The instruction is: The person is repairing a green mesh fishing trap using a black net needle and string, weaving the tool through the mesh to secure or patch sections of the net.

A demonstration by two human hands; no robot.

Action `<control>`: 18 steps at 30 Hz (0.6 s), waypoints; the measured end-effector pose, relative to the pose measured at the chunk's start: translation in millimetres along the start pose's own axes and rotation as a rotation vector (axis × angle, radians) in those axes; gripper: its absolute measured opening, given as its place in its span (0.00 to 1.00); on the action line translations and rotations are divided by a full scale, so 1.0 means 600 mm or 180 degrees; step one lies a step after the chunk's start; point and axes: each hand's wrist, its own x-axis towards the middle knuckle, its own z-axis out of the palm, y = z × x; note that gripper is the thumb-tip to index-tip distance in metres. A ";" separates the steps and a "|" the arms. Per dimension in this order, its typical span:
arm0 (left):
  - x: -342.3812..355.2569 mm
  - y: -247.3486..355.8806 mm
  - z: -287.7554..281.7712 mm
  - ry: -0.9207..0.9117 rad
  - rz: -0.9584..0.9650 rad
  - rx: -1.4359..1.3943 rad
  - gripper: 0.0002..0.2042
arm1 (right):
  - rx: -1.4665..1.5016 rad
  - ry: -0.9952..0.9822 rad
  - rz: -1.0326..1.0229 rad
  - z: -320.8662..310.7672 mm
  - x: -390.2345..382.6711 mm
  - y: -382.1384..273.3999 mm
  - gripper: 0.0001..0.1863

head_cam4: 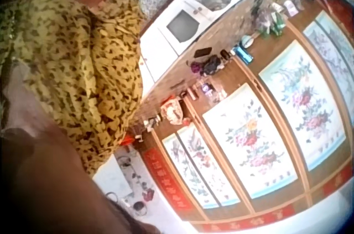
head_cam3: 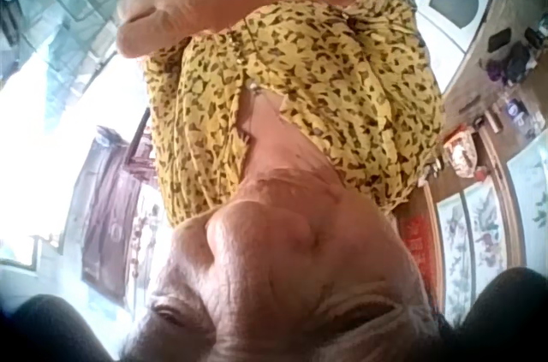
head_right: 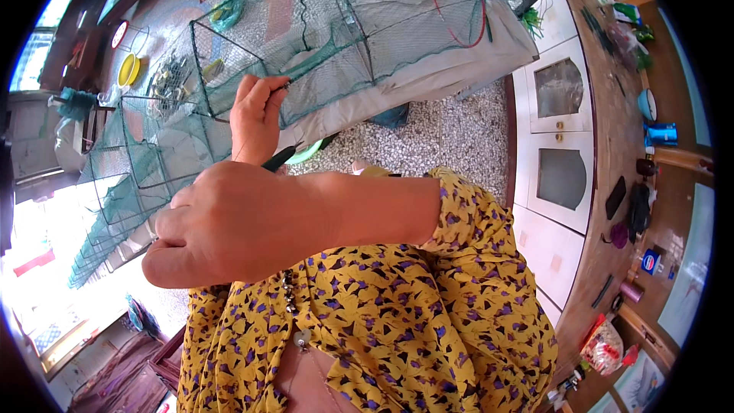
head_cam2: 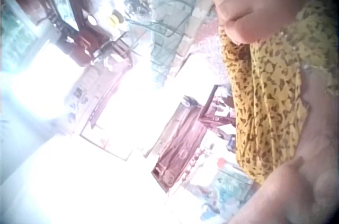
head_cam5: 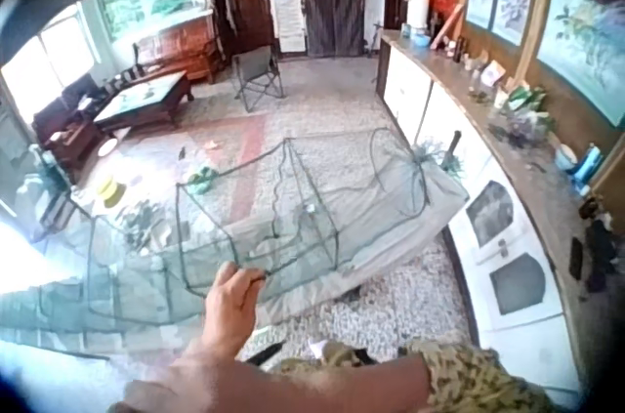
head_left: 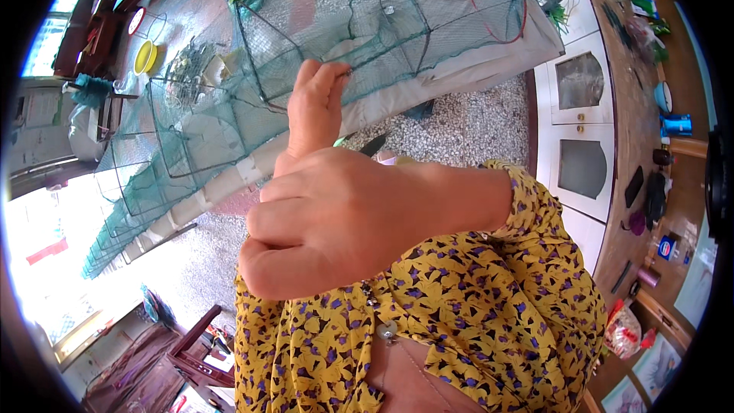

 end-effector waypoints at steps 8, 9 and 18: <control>0.006 -0.021 0.057 0.0012 -0.0253 -0.0256 0.10 | -0.0643 -0.0581 0.0250 -0.048 -0.003 0.058 0.08; 0.003 -0.014 0.058 -0.0018 -0.0437 -0.0399 0.12 | -0.0658 -0.0644 0.0319 -0.058 -0.001 0.063 0.08; -0.056 0.022 -0.069 0.0059 -0.1364 -0.2128 0.03 | -0.0961 -0.2294 0.1744 -0.212 0.045 0.148 0.04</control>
